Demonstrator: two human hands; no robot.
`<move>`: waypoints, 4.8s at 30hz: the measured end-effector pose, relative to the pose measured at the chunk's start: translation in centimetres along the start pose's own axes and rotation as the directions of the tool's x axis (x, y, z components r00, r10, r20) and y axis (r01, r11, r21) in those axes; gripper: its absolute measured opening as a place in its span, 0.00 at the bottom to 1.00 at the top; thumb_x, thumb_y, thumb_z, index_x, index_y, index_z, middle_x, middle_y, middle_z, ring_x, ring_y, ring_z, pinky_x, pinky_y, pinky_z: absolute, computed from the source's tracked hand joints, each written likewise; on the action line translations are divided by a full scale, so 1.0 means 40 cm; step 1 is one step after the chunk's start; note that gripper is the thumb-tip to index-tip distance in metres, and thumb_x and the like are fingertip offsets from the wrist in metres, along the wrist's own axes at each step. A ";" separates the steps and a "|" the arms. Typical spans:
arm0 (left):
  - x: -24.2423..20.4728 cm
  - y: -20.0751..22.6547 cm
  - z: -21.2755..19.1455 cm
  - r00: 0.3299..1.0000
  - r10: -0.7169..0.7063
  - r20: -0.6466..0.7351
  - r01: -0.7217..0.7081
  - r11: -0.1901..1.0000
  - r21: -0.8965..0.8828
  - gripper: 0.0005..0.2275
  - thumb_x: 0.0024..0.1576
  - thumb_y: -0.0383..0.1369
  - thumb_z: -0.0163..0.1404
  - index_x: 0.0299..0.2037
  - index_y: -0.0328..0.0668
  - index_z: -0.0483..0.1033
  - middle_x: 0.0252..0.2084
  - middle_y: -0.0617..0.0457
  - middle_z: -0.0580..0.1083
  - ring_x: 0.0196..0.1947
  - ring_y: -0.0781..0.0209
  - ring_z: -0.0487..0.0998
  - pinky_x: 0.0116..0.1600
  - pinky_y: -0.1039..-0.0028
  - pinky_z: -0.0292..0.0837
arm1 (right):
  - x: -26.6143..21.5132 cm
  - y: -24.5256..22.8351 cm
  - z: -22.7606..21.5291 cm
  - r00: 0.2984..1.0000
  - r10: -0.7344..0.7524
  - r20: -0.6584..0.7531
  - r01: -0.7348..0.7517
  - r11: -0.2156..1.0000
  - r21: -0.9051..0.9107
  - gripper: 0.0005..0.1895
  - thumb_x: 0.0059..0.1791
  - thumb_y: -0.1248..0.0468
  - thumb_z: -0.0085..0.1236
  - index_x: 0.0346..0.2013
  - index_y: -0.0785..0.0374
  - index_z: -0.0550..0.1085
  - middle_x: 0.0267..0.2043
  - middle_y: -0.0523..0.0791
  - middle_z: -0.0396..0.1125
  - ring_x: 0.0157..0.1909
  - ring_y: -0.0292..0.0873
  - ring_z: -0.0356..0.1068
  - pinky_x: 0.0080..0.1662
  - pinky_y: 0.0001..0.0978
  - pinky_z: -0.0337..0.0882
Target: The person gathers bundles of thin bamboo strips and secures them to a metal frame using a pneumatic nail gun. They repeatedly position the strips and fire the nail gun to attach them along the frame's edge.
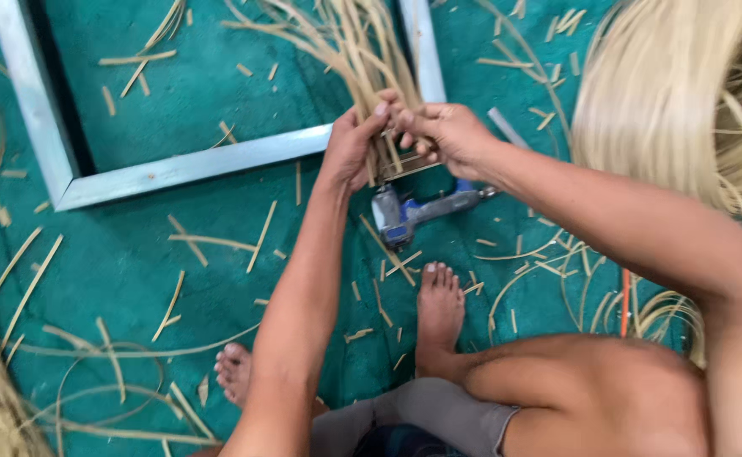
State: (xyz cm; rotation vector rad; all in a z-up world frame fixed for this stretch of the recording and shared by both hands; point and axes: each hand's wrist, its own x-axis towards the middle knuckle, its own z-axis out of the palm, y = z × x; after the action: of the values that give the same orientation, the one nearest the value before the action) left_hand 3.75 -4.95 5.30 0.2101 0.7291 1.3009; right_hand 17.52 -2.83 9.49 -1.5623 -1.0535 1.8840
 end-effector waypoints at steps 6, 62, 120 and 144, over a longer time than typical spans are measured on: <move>0.061 -0.048 -0.076 0.996 0.083 -0.017 -0.073 0.948 0.311 0.13 0.50 0.29 0.52 0.43 0.30 0.71 0.34 0.45 0.73 0.32 0.61 0.75 0.39 0.68 0.75 | -0.013 -0.011 -0.020 0.992 0.081 0.099 -0.065 0.986 -0.151 0.13 0.45 0.56 0.52 0.40 0.59 0.70 0.34 0.47 0.70 0.32 0.36 0.71 0.34 0.25 0.72; 0.070 -0.021 -0.026 0.952 0.248 -0.182 -0.185 0.934 0.305 0.08 0.50 0.29 0.54 0.31 0.35 0.67 0.16 0.48 0.67 0.08 0.69 0.62 0.10 0.86 0.55 | 0.042 0.024 0.019 0.978 -0.208 -0.023 0.206 0.977 -0.063 0.05 0.48 0.65 0.43 0.33 0.64 0.66 0.19 0.45 0.61 0.15 0.28 0.54 0.14 0.14 0.57; 0.041 0.021 -0.045 0.989 0.121 -0.085 -0.076 0.911 0.406 0.10 0.44 0.30 0.59 0.23 0.32 0.71 0.18 0.49 0.70 0.16 0.69 0.71 0.15 0.88 0.65 | 0.079 0.047 0.005 0.972 -0.192 0.132 0.217 0.953 -0.210 0.04 0.47 0.70 0.47 0.35 0.68 0.65 0.23 0.54 0.67 0.20 0.39 0.70 0.19 0.21 0.71; 0.130 0.111 -0.128 0.991 0.134 -0.019 0.024 -0.035 0.999 0.13 0.46 0.44 0.54 0.30 0.43 0.72 0.31 0.40 0.72 0.38 0.36 0.73 0.40 0.52 0.70 | -0.074 0.196 -0.097 0.721 0.036 0.692 0.692 -0.087 -0.716 0.21 0.39 0.66 0.47 0.45 0.70 0.57 0.34 0.55 0.61 0.40 0.59 0.64 0.36 0.48 0.66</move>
State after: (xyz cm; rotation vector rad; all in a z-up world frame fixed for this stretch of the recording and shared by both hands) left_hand -2.41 -0.15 1.83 1.4470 1.7489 0.5208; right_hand 22.88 -8.72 4.82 -0.8230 -3.2579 0.8844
